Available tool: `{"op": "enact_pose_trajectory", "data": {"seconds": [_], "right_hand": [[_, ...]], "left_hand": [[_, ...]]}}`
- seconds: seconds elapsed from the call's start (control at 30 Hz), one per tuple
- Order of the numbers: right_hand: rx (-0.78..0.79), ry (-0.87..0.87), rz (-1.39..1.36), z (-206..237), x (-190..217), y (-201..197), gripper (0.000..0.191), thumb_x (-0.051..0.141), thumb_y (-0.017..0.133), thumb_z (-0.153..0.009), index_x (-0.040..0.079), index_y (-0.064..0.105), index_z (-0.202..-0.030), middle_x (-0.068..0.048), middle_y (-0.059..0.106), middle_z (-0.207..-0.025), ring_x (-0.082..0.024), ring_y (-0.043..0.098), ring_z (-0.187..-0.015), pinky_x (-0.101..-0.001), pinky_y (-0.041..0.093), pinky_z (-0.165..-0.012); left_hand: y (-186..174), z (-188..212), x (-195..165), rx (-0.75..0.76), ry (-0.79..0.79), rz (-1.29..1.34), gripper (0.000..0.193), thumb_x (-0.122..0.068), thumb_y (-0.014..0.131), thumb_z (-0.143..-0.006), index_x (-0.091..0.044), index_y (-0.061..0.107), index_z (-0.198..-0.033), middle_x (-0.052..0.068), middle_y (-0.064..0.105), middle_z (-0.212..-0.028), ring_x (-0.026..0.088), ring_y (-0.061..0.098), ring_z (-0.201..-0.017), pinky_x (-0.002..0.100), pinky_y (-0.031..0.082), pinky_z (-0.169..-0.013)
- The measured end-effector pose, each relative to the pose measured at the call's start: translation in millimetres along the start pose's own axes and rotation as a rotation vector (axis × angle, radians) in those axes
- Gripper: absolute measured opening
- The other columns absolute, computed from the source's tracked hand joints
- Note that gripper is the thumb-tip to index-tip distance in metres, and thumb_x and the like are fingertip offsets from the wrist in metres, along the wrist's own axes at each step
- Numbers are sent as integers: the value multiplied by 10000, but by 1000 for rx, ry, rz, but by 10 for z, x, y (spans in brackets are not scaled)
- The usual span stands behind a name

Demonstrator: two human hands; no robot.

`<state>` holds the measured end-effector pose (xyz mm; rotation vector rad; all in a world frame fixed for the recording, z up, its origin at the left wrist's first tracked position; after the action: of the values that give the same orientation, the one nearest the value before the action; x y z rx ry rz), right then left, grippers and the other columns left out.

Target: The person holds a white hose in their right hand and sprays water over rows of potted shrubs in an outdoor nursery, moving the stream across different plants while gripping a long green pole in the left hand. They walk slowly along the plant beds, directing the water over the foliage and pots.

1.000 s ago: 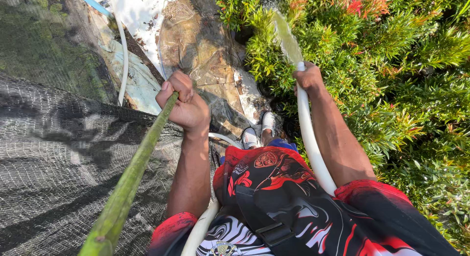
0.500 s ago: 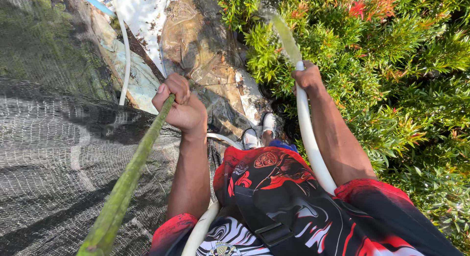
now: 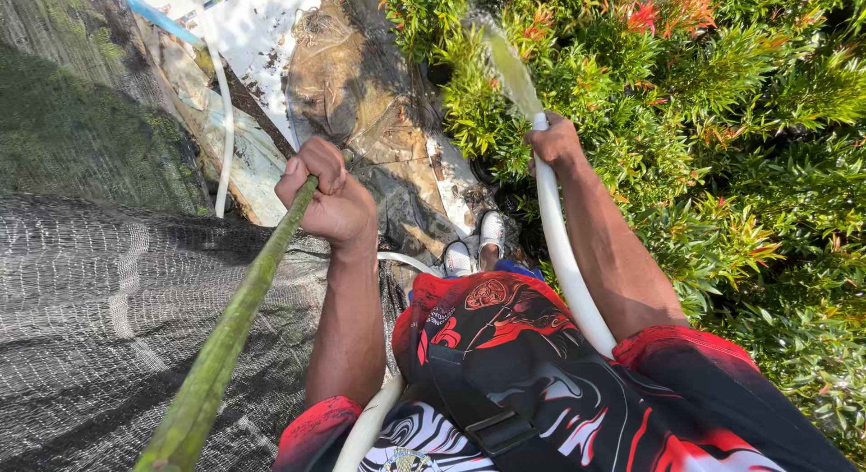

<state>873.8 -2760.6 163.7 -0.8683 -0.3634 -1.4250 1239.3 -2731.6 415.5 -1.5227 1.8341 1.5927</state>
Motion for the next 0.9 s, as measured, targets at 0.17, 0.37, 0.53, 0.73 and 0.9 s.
{"op": "enact_pose_trajectory", "data": {"seconds": [0.17,0.37,0.53,0.73,0.9], "right_hand": [[-1,-2,-17,-43,4,14,622,57,689,-854,31,490,-1443,-164,662,-799,-235,608,-447,-386,518,-361],[-27,10,-27,-97,-47,-83,630,72,682,-856,36,478,-1451,-158,684,-807,-238,628,-455,-392,532,-373],[-38,29,-54,-141,-105,-247,594,72,698,-852,9,499,-1409,-161,648,-770,-256,615,-457,-399,516,-376],[-72,27,-28,-141,-79,-421,615,66,675,-858,45,505,-1448,-128,647,-767,-231,620,-476,-383,531,-387],[-79,89,-22,-172,-4,-480,689,86,665,-875,90,431,-1522,-137,674,-806,-204,620,-473,-364,543,-393]], "left_hand": [[74,-23,120,24,-23,23,412,-234,376,-1026,-137,301,-632,15,289,-623,159,289,-627,350,263,-659],[203,-49,242,56,-49,52,412,-236,377,-1025,-126,312,-633,18,300,-632,152,292,-635,341,259,-648],[359,-51,390,64,-77,55,398,-226,380,-1026,-125,309,-647,18,292,-643,144,274,-642,336,248,-652],[571,-85,575,108,-49,65,411,-226,388,-1036,-129,293,-648,8,282,-639,149,286,-644,351,253,-664],[684,-126,727,132,-89,113,387,-232,393,-1005,-110,304,-648,34,301,-643,158,289,-651,354,259,-653]]}}
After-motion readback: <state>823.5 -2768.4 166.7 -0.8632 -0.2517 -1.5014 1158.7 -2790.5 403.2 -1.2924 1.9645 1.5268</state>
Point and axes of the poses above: each hand's wrist, its own z-axis away from the middle knuckle, its own y-axis out of the palm, x = y × z, the point moved 7 cm from there along -z, towards the middle knuckle
